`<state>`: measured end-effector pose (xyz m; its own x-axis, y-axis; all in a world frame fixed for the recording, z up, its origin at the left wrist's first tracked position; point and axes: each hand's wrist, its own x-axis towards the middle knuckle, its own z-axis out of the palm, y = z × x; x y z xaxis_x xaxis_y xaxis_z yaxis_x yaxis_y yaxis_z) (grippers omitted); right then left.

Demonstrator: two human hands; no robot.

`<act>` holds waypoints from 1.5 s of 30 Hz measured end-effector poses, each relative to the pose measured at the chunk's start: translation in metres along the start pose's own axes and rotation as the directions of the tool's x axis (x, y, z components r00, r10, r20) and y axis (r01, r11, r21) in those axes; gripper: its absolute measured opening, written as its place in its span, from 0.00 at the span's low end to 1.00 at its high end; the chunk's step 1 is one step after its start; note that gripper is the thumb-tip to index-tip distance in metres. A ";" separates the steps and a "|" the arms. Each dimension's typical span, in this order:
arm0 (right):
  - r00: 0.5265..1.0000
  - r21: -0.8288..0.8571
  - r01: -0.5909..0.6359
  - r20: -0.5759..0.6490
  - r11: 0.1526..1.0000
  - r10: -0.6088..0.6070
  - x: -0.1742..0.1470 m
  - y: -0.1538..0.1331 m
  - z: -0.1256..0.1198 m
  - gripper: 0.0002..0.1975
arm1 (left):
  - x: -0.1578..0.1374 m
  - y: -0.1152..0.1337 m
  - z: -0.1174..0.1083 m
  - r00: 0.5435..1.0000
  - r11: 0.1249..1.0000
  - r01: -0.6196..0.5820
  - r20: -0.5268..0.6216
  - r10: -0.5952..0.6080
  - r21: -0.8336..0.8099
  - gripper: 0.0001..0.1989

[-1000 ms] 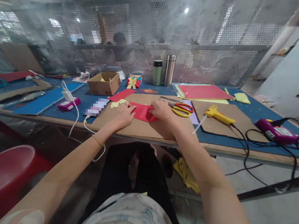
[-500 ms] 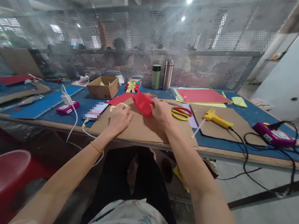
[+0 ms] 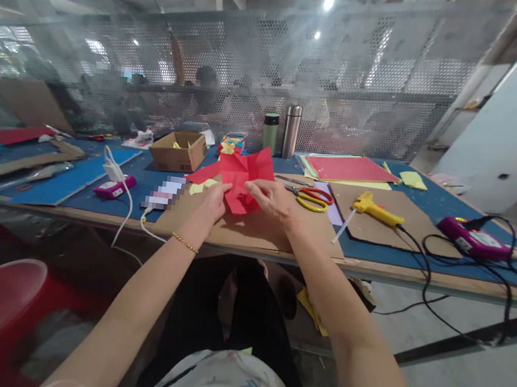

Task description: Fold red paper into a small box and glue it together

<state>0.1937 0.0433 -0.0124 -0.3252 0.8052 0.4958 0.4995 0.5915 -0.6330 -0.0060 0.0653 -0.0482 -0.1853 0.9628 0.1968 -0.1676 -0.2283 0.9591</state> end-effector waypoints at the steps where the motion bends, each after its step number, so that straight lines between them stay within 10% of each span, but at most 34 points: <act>1: 0.993 -0.040 0.031 -0.112 0.999 -0.035 0.004 0.009 0.002 0.21 | 0.001 -0.001 0.001 1.000 1.000 0.010 -0.001 -0.010 -0.013 0.09; 5: 0.907 -0.195 -0.060 -0.420 0.979 -0.028 0.021 0.045 0.007 0.26 | 0.003 -0.006 0.011 0.997 0.979 0.076 -0.002 -0.078 -0.187 0.13; 12: 0.850 0.316 -0.373 -0.260 0.872 0.458 0.031 0.056 0.003 0.18 | 0.004 -0.004 0.007 0.998 0.960 0.052 -0.011 -0.057 -0.274 0.10; 15: 0.894 0.383 -0.348 -0.139 0.856 0.426 0.028 0.051 0.004 0.06 | 0.004 -0.004 0.007 0.999 0.958 0.031 -0.009 -0.036 -0.285 0.12; 33: 0.880 0.452 -0.277 -0.234 0.848 0.412 0.028 0.038 -0.008 0.17 | -0.004 0.012 0.013 0.963 0.997 -0.019 -0.266 0.040 0.080 0.02; 41: 0.947 0.523 -0.089 -0.219 0.848 0.235 -0.025 0.010 -0.024 0.12 | -0.060 0.041 -0.026 0.959 0.866 -0.155 -0.137 0.247 0.476 0.11; 45: 0.955 0.513 -0.081 -0.204 0.854 0.213 -0.060 -0.005 -0.039 0.14 | -0.101 0.050 -0.039 0.960 0.890 -0.205 -0.092 0.264 0.408 0.12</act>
<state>0.2419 -0.0098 -0.0159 -0.0404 0.8870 0.4599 0.0408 0.4614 -0.8863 -0.0340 -0.0487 -0.0283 -0.3114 0.8509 0.4230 0.2840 -0.3414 0.8960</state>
